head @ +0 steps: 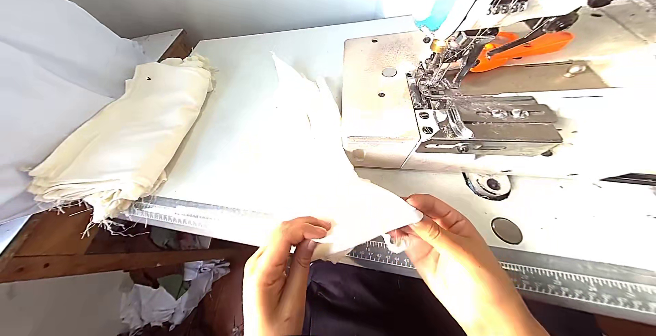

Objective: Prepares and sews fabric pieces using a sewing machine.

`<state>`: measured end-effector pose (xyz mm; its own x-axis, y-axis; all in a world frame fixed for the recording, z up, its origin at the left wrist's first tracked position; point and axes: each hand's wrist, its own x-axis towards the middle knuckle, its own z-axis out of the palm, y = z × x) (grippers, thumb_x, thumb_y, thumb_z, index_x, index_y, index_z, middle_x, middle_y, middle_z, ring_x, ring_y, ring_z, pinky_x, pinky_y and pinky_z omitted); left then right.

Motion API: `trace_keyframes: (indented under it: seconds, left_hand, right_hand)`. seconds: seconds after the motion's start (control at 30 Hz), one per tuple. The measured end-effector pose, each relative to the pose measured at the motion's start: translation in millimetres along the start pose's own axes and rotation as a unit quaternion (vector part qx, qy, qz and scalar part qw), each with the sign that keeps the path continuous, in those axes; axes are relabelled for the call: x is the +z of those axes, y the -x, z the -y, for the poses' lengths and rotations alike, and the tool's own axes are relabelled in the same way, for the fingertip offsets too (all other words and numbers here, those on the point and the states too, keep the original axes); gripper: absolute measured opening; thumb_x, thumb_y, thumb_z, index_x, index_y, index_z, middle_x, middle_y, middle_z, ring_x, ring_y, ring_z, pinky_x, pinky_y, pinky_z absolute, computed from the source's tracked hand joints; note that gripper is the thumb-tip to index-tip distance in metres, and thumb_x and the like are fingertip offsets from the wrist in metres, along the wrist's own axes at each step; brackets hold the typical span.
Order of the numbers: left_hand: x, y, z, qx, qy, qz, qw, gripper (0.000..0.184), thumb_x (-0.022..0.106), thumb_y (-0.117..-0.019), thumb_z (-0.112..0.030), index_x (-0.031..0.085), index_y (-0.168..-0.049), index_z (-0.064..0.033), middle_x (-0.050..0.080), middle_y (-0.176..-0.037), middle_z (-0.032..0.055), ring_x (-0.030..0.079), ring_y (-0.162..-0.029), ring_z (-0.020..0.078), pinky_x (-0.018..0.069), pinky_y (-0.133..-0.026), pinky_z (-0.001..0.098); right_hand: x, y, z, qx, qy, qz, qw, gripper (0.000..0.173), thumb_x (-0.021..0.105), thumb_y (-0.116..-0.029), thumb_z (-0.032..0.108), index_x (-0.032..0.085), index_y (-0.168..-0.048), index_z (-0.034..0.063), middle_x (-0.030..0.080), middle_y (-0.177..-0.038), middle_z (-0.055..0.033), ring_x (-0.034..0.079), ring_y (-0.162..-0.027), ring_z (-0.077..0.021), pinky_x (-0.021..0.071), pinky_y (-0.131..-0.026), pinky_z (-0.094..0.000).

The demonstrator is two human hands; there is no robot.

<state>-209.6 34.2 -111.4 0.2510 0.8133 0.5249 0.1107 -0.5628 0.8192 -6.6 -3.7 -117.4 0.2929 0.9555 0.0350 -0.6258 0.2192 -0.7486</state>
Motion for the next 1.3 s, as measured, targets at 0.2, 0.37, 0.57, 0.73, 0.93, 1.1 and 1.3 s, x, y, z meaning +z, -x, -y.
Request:
trace_keyframes:
  seconds: [0.2,0.37,0.57,0.73,0.93,1.1,1.3]
  left_hand:
    - [-13.0,-22.3,0.6,-0.095,0.215,0.040,0.971,0.020,0.059,-0.1031,-0.018,0.072,-0.118,-0.0153,0.076,-0.104,-0.0056,0.070,-0.094,-0.0009,0.0565,-0.084,0.0162]
    - [-23.6,-38.8,12.7,-0.068,0.233,0.094,0.965,0.021,0.062,-0.1014,-0.021,0.072,-0.119,-0.0158,0.076,-0.101,-0.0052,0.070,-0.090,-0.0008,0.0569,-0.081,0.0154]
    - [-24.1,-31.2,3.4,0.110,-0.134,0.077,0.982,0.026,0.074,-0.0940,-0.039,0.075,-0.114,-0.0225,0.062,-0.090,-0.0047,0.059,-0.089,-0.0004,0.0471,-0.081,0.0137]
    - [-10.3,-19.3,2.7,0.146,-0.258,0.011,0.955,0.018,0.062,-0.1028,-0.023,0.074,-0.113,-0.0157,0.053,-0.086,0.0036,0.054,-0.082,0.0038,0.0420,-0.076,0.0105]
    - [9.3,-47.6,10.8,0.136,-0.122,-0.034,0.983,0.019,0.056,-0.1063,-0.020,0.075,-0.111,-0.0189,0.073,-0.114,-0.0050,0.068,-0.108,0.0053,0.0547,-0.097,0.0217]
    - [54.2,-108.6,-10.9,0.167,-0.075,-0.061,0.981,0.018,0.054,-0.1042,-0.013,0.072,-0.105,-0.0126,0.068,-0.089,-0.0098,0.063,-0.082,-0.0067,0.0524,-0.073,0.0086]
    - [86.5,-194.3,-26.2,0.175,-0.384,0.100,0.901,0.017,0.070,-0.0967,-0.022,0.076,-0.091,-0.0082,0.070,-0.084,0.0063,0.067,-0.070,0.0188,0.0517,-0.058,0.0384]
  right_hand:
    - [-16.0,-10.6,8.5,-0.154,0.270,0.073,0.948,0.014,0.064,-0.1008,0.022,0.076,-0.104,0.0165,0.074,-0.091,0.0110,0.068,-0.081,0.0045,0.0563,-0.073,-0.0116]
    - [-21.9,-12.6,11.2,-0.224,0.390,0.121,0.885,0.017,0.052,-0.1074,0.024,0.067,-0.109,0.0159,0.068,-0.096,0.0112,0.062,-0.087,0.0093,0.0509,-0.078,-0.0071]
    - [-24.7,-7.5,2.4,-0.282,0.494,0.119,0.814,0.028,0.069,-0.0991,0.032,0.073,-0.125,0.0250,0.058,-0.100,-0.0003,0.055,-0.095,0.0032,0.0433,-0.084,-0.0061]
    - [-16.2,-6.0,-3.1,-0.318,0.543,0.082,0.773,0.025,0.058,-0.1029,0.016,0.075,-0.122,0.0163,0.055,-0.095,-0.0066,0.053,-0.088,-0.0011,0.0401,-0.081,-0.0048]
    - [-0.3,-0.6,-2.3,-0.261,0.551,0.083,0.788,0.022,0.061,-0.0997,0.016,0.078,-0.104,0.0027,0.073,-0.080,-0.0099,0.067,-0.078,-0.0102,0.0504,-0.076,-0.0153]
    - [16.9,-7.2,7.6,-0.114,0.367,0.075,0.920,0.020,0.057,-0.1033,0.010,0.072,-0.097,-0.0025,0.074,-0.076,-0.0015,0.066,-0.066,0.0017,0.0541,-0.062,-0.0139]
    - [18.9,-34.0,30.4,-0.089,0.245,0.014,0.965,0.028,0.049,-0.1076,0.018,0.067,-0.088,0.0077,0.070,-0.071,0.0073,0.062,-0.059,0.0030,0.0506,-0.055,-0.0132]
